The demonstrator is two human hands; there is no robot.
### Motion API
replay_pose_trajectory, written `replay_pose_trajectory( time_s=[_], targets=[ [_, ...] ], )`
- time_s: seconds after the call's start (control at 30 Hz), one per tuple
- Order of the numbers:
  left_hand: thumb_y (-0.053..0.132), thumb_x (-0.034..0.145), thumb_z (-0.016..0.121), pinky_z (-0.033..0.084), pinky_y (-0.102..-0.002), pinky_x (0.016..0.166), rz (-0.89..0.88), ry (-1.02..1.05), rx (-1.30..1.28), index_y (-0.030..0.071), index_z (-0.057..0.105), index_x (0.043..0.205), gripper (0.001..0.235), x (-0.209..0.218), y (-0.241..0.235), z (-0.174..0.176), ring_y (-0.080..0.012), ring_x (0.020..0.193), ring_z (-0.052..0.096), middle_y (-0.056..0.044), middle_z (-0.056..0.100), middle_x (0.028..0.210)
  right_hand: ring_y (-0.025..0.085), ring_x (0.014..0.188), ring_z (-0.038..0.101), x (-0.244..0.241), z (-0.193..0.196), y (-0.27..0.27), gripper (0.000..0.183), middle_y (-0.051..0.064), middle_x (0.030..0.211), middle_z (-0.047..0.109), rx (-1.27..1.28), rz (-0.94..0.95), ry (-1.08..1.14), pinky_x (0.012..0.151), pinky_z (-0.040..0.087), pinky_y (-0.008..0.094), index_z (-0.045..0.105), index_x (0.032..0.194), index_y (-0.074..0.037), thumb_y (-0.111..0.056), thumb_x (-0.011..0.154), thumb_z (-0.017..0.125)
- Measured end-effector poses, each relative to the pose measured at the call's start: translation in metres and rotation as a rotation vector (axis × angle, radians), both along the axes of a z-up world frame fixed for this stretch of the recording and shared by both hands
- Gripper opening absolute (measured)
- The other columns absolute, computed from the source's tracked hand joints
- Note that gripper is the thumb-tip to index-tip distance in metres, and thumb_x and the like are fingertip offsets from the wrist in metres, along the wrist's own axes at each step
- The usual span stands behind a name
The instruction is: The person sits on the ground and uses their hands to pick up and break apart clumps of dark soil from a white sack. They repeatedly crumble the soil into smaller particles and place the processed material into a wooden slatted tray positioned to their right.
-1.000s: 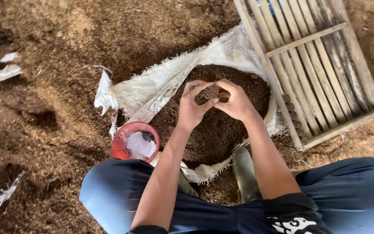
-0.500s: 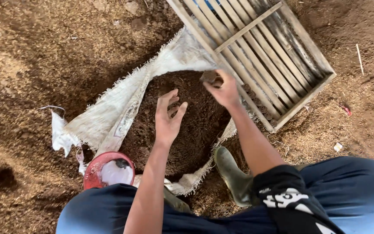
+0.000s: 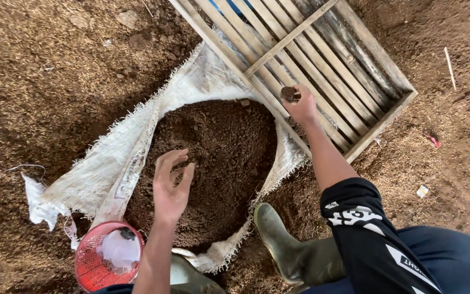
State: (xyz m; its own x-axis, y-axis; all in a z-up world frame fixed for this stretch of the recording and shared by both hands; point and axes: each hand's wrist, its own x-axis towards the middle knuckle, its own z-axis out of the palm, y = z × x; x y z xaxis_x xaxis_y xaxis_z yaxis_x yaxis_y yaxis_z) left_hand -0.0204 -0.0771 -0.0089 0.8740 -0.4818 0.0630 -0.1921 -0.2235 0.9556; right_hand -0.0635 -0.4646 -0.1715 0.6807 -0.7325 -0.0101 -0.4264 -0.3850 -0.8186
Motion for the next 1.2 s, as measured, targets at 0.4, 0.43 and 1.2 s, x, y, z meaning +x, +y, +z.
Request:
replay_pose_trajectory(
  time_s=[0.4,0.43,1.2],
  targets=[
    [0.009,0.088,0.055,0.051,-0.048,0.083,0.007,-0.002,0.048,-0.002,0.052,0.114,0.028,-0.002,-0.005,0.005,-0.0364,0.102,0.055,-0.020,0.045,0.109,0.029,0.099,0.058,0.004,-0.018,0.002,0.046,0.017,0.109,0.055,0.095,0.123,0.166,0.081,0.055,0.037,0.052,0.110,-0.001,-0.018,0.074,0.074],
    [0.009,0.088,0.055,0.051,-0.048,0.083,0.004,-0.001,0.050,-0.002,0.052,0.114,0.028,-0.001,-0.005,0.004,-0.0364,0.102,0.055,-0.020,0.045,0.109,0.029,0.099,0.058,0.004,-0.021,0.000,0.046,0.017,0.109,0.055,0.098,0.121,0.168,0.081,0.055,0.037,0.052,0.110,-0.001,-0.018,0.074,0.074],
    [0.008,0.088,0.055,0.049,-0.045,0.084,0.004,0.011,0.061,-0.004,0.054,0.113,0.028,-0.004,-0.007,0.011,-0.0345,0.101,0.054,-0.020,0.045,0.108,0.032,0.091,0.061,-0.011,-0.020,-0.012,0.038,0.020,0.096,0.056,0.130,0.343,0.069,0.078,0.055,0.038,0.057,0.105,0.001,0.000,0.069,0.071]
  ],
)
